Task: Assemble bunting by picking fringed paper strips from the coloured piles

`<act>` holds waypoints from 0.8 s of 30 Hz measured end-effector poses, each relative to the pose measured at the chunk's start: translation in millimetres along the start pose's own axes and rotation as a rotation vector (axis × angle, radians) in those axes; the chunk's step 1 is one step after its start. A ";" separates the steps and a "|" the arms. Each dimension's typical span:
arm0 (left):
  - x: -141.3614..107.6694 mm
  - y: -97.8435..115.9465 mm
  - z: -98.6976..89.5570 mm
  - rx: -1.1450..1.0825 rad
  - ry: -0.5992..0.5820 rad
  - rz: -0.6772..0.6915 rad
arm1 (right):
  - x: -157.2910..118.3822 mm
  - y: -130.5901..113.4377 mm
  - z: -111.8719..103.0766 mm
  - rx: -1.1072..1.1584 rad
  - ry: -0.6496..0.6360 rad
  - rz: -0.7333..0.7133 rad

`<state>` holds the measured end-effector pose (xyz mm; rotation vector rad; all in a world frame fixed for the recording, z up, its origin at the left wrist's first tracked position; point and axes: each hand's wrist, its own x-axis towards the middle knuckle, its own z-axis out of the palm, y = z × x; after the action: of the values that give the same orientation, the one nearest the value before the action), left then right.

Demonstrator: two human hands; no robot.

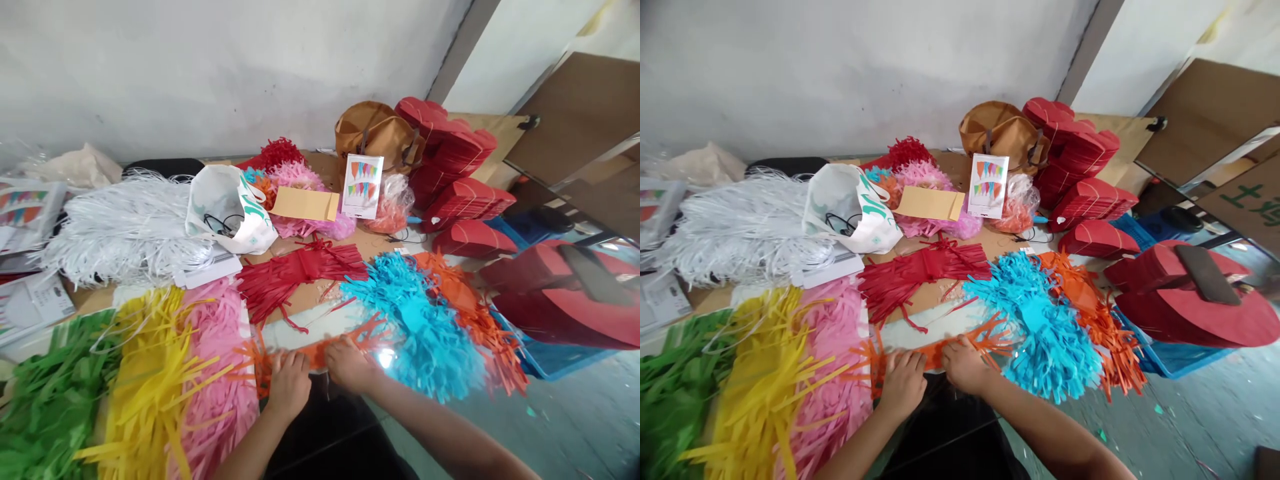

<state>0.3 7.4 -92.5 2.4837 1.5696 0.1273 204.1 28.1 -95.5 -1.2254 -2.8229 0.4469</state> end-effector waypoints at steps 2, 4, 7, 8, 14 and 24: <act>0.5 -2.1 -1.7 -0.007 0.006 0.003 | 7.2 0.1 -0.6 0.031 -0.018 0.055; 1.9 -4.0 -2.6 -0.011 0.018 -0.001 | 14.0 1.5 -3.9 0.073 -0.014 0.123; 4.3 -6.4 -1.7 -0.017 0.040 -0.014 | 18.1 -0.7 -7.9 0.065 0.021 0.141; 4.4 -7.4 -1.2 -0.019 0.046 -0.016 | 17.0 -2.2 -7.3 0.049 0.028 0.123; -9.4 -19.8 0.1 -0.056 0.068 -0.042 | -7.3 12.1 6.6 0.114 0.041 0.206; 2.7 -25.6 3.5 -0.064 0.116 -0.281 | 17.1 24.1 -2.4 0.138 -0.006 0.479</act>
<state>-20.4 20.1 -101.5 2.2162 1.9104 0.2768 209.8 56.6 -101.2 -1.8638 -2.4308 0.6456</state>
